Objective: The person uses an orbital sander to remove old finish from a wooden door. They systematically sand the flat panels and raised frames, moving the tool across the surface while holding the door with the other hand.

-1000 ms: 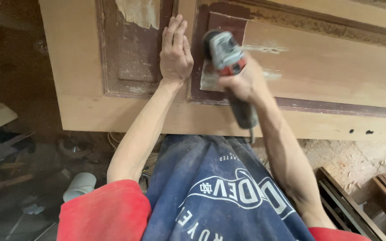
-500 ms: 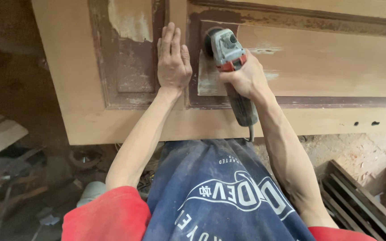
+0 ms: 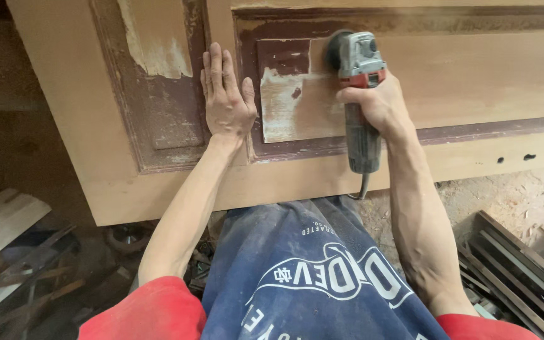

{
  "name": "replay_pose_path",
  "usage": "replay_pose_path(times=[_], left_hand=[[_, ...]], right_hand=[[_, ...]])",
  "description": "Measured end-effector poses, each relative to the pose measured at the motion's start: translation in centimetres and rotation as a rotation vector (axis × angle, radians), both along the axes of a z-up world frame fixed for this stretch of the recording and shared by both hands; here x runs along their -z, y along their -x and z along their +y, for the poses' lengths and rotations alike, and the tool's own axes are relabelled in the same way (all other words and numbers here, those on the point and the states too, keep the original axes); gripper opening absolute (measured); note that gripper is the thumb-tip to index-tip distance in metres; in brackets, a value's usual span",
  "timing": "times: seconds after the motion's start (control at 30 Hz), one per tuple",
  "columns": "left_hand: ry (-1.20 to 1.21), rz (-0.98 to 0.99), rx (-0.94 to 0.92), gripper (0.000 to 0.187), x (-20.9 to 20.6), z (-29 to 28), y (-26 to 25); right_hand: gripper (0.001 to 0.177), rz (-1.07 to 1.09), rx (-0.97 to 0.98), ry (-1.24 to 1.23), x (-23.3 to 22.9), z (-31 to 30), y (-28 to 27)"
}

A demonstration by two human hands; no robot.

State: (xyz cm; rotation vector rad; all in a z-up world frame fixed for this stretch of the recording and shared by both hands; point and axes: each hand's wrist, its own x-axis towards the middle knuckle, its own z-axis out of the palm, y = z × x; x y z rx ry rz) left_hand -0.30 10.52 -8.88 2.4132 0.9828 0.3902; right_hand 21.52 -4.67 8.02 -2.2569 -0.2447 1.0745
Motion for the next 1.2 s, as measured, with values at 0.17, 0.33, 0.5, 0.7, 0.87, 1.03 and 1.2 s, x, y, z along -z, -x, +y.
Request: replay_pose_path(times=[0.17,0.33,0.5,0.7,0.87,1.03,1.2], left_hand=[[0.028,0.005,-0.025,0.057,0.2,0.2,-0.1],[0.03,-0.016,-0.055,0.053,0.3,0.2,-0.1],[0.039,-0.033,-0.062,0.052,0.1,0.0,0.1],[0.061,-0.062,-0.07,0.05,0.1,0.1,0.2],[0.064,-0.095,-0.077,0.05,0.1,0.1,0.1],[0.07,-0.1,-0.087,0.049,0.2,0.1,0.0],[0.063,-0.109,-0.086,0.049,0.0,0.2,0.2]], right_hand=[[0.054,-0.039,-0.091,-0.098,1.4,2.8,1.9],[0.048,0.005,-0.106,-0.104,1.9,4.9,4.1],[0.046,-0.01,-0.155,-0.075,1.4,5.9,5.1],[0.045,-0.001,-0.163,-0.049,1.3,7.0,6.1],[0.051,0.019,-0.074,0.035,1.1,7.1,6.1],[0.045,0.001,-0.122,-0.139,1.2,7.2,6.4],[0.045,0.031,-0.087,-0.072,1.5,6.9,6.7]])
